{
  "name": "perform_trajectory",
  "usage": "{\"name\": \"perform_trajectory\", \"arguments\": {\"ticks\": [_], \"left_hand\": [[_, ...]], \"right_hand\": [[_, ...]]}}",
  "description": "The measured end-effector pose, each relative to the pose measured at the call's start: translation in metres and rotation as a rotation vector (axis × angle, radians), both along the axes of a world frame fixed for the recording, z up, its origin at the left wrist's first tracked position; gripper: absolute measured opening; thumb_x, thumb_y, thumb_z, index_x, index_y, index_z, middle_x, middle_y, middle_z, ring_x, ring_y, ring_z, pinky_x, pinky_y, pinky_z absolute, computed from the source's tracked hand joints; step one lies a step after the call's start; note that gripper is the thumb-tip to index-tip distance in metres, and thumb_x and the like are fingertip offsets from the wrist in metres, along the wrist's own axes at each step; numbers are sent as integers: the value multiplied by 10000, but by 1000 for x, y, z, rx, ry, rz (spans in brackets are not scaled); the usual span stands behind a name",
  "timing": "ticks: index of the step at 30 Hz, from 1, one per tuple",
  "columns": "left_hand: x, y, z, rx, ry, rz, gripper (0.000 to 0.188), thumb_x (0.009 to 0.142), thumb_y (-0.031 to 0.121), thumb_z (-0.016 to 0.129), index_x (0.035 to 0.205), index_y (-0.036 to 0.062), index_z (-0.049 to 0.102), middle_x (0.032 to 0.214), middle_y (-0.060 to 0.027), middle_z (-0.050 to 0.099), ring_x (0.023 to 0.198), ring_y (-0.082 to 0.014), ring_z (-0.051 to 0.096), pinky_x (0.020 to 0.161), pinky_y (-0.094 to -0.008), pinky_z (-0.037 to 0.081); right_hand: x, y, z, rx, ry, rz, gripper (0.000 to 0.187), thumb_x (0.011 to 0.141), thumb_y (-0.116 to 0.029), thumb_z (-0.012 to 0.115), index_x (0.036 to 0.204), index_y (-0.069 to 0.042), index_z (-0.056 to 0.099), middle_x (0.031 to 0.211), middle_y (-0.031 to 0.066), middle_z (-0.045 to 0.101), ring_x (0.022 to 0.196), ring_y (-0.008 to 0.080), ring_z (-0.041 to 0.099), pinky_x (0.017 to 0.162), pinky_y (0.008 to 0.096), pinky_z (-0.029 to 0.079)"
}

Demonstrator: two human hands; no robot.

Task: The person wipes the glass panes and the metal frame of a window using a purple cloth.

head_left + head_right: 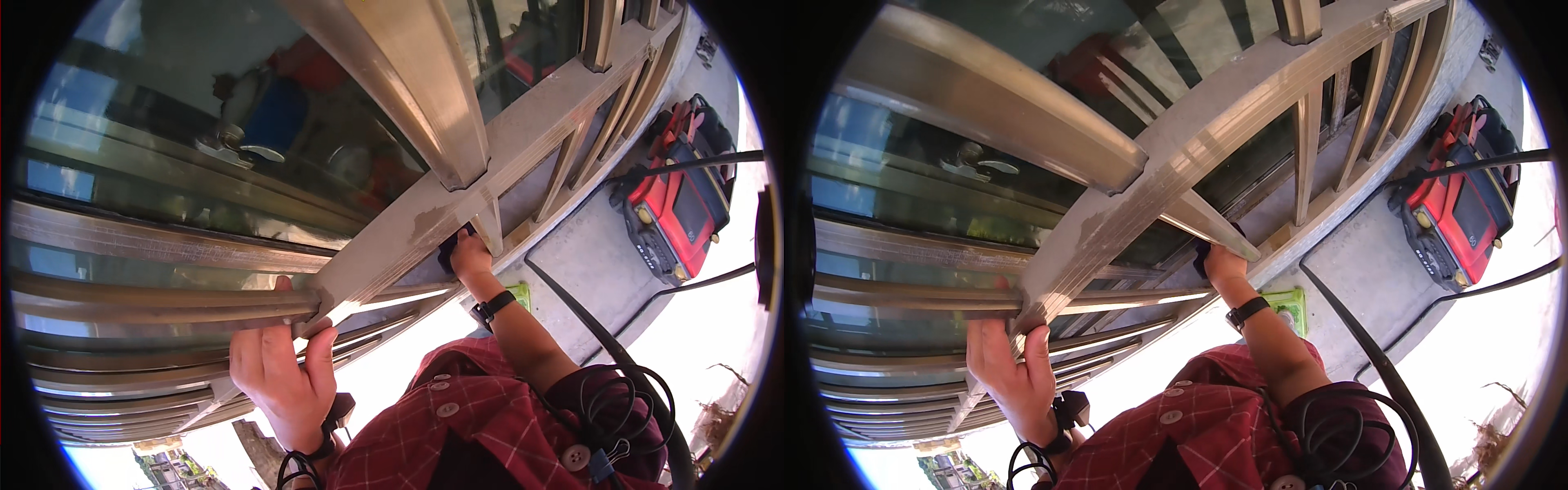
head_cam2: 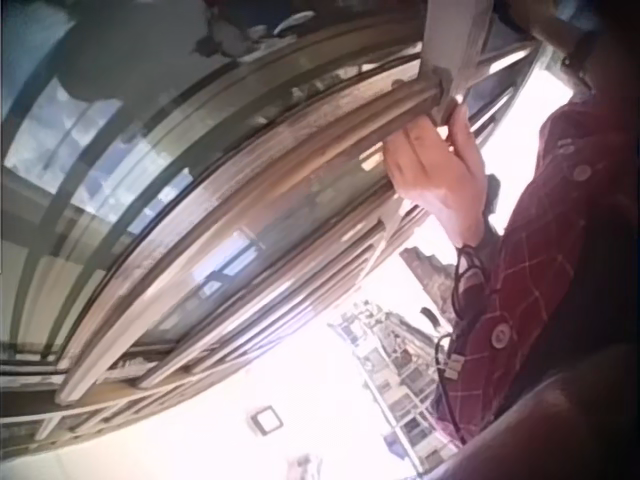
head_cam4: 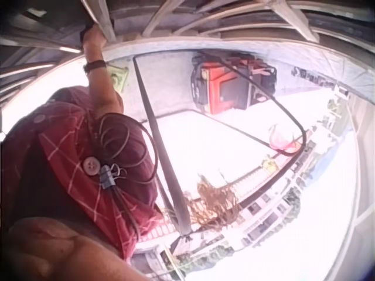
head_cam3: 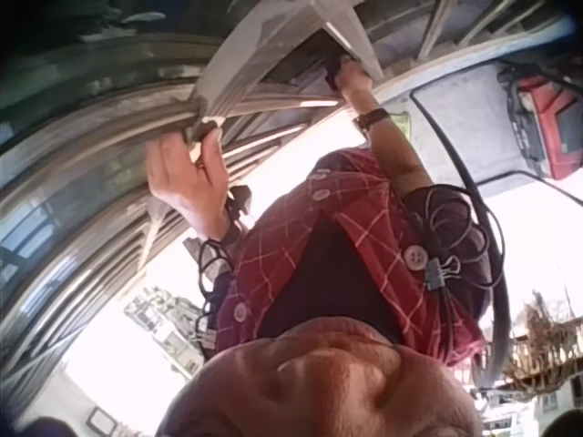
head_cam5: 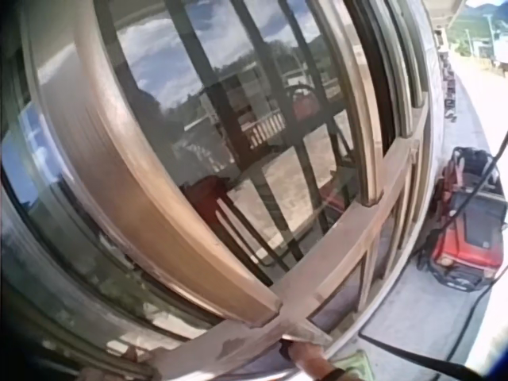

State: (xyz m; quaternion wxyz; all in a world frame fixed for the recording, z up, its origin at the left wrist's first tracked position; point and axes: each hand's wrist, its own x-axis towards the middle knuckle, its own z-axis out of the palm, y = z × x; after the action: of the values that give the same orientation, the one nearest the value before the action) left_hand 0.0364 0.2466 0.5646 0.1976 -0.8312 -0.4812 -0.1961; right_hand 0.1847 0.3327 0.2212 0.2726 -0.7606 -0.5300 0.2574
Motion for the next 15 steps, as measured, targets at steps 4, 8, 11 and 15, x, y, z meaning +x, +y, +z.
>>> {"name": "perform_trajectory", "arguments": {"ticks": [4, 8, 11, 15], "left_hand": [[-1, 0, 1, 19, 30, -19, 468, 848, 315, 640, 1133, -52, 576, 1087, -161, 634, 832, -359, 597, 698, -422, 477], [-1, -3, 3, -2, 74, 2, 436, 878, 278, 590, 1152, -57, 531, 1154, -178, 614, 893, -371, 597, 740, -413, 472], [1, -2, 3, -7, 77, 5, 424, 862, 248, 596, 1142, -64, 533, 1148, -180, 617, 894, -376, 594, 749, -418, 467], [0, -3, 2, -30, 77, 32, 431, 845, 225, 603, 1150, -72, 531, 1148, -191, 614, 908, -381, 593, 778, -423, 460]], "right_hand": [[7, 1, 2, 274, -13, 342, 244, 831, -177, 565, 1058, -88, 592, 1136, 169, 579, 1085, 365, 531, 923, 457, 428], [14, 19, 45, 493, 67, 655, 195, 817, -210, 622, 876, -42, 540, 915, 164, 598, 906, 347, 592, 796, 421, 477], [4, 27, 73, 500, 378, 847, 203, 834, -175, 628, 966, -36, 562, 969, 155, 602, 911, 334, 591, 817, 398, 476], [-10, 34, 111, 528, 847, 975, 328, 838, -155, 647, 1128, -36, 552, 1049, 164, 596, 969, 331, 576, 871, 385, 459]]}}
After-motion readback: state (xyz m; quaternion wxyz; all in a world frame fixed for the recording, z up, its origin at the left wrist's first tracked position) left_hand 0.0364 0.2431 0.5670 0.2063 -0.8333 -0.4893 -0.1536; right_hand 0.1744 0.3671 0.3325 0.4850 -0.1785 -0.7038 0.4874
